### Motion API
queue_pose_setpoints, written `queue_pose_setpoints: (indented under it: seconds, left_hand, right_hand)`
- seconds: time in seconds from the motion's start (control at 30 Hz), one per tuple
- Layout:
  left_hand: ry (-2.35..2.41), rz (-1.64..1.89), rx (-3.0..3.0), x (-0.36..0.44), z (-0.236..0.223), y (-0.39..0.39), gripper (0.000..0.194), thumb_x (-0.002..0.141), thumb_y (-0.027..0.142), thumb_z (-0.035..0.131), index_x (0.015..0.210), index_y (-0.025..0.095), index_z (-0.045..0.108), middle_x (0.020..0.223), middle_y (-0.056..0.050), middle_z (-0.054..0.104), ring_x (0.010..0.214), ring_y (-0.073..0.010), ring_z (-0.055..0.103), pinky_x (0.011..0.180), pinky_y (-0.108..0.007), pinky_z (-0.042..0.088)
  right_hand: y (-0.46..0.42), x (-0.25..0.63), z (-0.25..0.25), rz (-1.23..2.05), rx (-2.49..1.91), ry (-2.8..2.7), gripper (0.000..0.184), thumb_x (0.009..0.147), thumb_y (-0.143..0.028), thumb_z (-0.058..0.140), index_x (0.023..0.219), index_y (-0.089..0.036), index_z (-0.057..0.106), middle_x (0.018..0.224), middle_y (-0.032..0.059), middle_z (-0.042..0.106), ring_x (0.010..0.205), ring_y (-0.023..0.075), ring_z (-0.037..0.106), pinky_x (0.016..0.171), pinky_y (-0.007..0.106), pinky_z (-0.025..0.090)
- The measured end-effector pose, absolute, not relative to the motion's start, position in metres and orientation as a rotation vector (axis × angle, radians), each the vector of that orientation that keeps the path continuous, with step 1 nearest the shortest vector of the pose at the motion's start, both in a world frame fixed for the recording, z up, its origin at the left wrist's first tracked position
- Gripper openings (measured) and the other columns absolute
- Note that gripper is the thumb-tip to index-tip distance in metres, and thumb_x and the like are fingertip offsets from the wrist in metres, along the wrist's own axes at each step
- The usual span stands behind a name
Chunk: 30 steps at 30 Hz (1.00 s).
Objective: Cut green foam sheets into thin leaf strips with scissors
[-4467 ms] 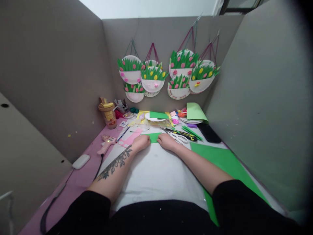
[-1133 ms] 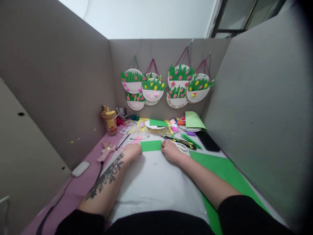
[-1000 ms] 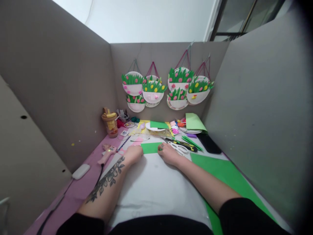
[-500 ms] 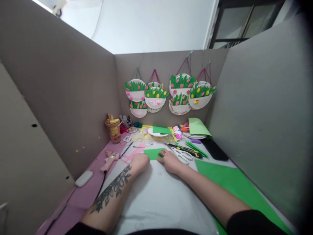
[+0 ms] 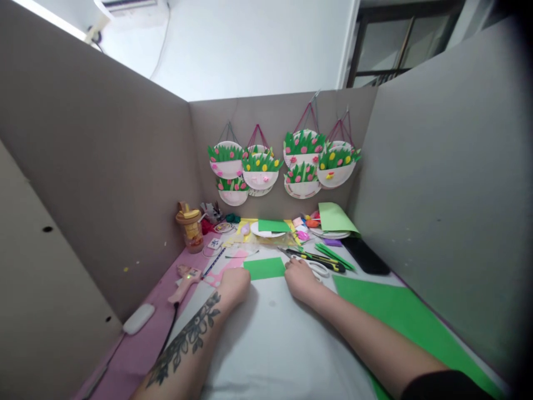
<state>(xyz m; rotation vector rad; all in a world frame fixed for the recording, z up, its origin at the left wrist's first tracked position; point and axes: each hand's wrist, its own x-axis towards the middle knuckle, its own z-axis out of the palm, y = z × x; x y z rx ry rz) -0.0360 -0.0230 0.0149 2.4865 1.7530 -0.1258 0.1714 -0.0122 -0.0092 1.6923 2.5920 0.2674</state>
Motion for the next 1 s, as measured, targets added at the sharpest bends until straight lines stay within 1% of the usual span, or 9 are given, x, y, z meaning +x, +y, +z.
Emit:
queue_pose_setpoints:
  seconds: [0.07,0.2,0.3,0.4,0.57,0.67,0.87,1.0]
  left_hand:
    - [1.849,-0.193,2.502,-0.034,0.015,-0.022,0.029,0.075,0.010,0.046,0.091,0.005,0.069,0.092,-0.025,0.066,0.090,-0.0309,0.064,0.077,-0.038,0.049]
    - [1.897,-0.134,2.514,-0.030,0.012,-0.020,0.029,0.079,0.017,0.044,0.092,0.008,0.069,0.093,-0.021,0.067,0.087,-0.0265,0.065,0.076,-0.034,0.049]
    - [1.850,-0.086,2.561,-0.028,0.010,-0.020,0.029,0.080,0.020,0.045,0.090,0.010,0.070,0.094,-0.019,0.066,0.088,-0.0256,0.063,0.077,-0.033,0.048]
    - [1.752,-0.043,2.641,-0.027,0.008,-0.019,0.029,0.081,0.021,0.044,0.087,0.012,0.071,0.092,-0.016,0.065,0.088,-0.0254,0.062,0.076,-0.033,0.047]
    - [1.630,0.017,2.664,-0.025,0.006,-0.016,0.030,0.083,0.022,0.042,0.088,0.016,0.070,0.091,-0.012,0.064,0.088,-0.0219,0.060,0.079,-0.031,0.045]
    - [1.611,0.063,2.652,-0.025,0.002,-0.012,0.030,0.084,0.023,0.042,0.089,0.017,0.070,0.092,-0.011,0.064,0.090,-0.0216,0.059,0.079,-0.030,0.044]
    - [1.566,0.175,2.689,-0.025,-0.006,-0.007,0.030,0.084,0.022,0.041,0.088,0.018,0.070,0.091,-0.011,0.064,0.089,-0.0225,0.059,0.078,-0.031,0.043]
    - [1.542,0.212,2.692,-0.023,-0.005,-0.007,0.028,0.085,0.024,0.043,0.089,0.018,0.070,0.090,-0.010,0.064,0.089,-0.0222,0.059,0.078,-0.031,0.043]
  right_hand:
    - [-0.012,0.170,-0.011,0.264,1.668,2.604,0.023,0.076,-0.005,0.050,0.078,-0.012,0.072,0.088,0.0186,0.066,0.093,0.0288,0.053,0.073,0.036,0.034]
    - [-0.011,0.169,-0.016,0.314,1.668,2.642,0.024,0.080,-0.006,0.047,0.084,-0.011,0.070,0.091,0.0187,0.065,0.093,0.0273,0.053,0.075,0.037,0.035]
    - [-0.011,0.167,-0.017,0.344,1.587,2.710,0.022,0.085,-0.011,0.046,0.089,-0.011,0.068,0.091,0.0169,0.065,0.094,0.0267,0.053,0.077,0.037,0.035]
    - [-0.010,0.163,-0.016,0.367,1.461,2.773,0.019,0.087,-0.016,0.048,0.088,-0.014,0.067,0.089,0.0139,0.065,0.093,0.0255,0.054,0.076,0.035,0.035]
    - [-0.008,0.156,-0.015,0.360,1.388,2.815,0.016,0.087,-0.016,0.049,0.090,-0.014,0.065,0.088,0.0119,0.064,0.087,0.0228,0.056,0.071,0.032,0.037]
    - [-0.007,0.156,-0.016,0.343,1.396,2.826,0.017,0.088,-0.016,0.048,0.091,-0.013,0.064,0.088,0.0123,0.064,0.084,0.0224,0.057,0.068,0.031,0.037]
    - [-0.008,0.158,-0.019,0.333,1.426,2.816,0.016,0.088,-0.014,0.047,0.093,-0.014,0.063,0.090,0.0120,0.063,0.085,0.0228,0.056,0.069,0.030,0.037]
    - [-0.007,0.159,-0.020,0.317,1.444,2.815,0.016,0.089,-0.015,0.046,0.093,-0.015,0.061,0.090,0.0111,0.063,0.087,0.0228,0.055,0.069,0.029,0.038]
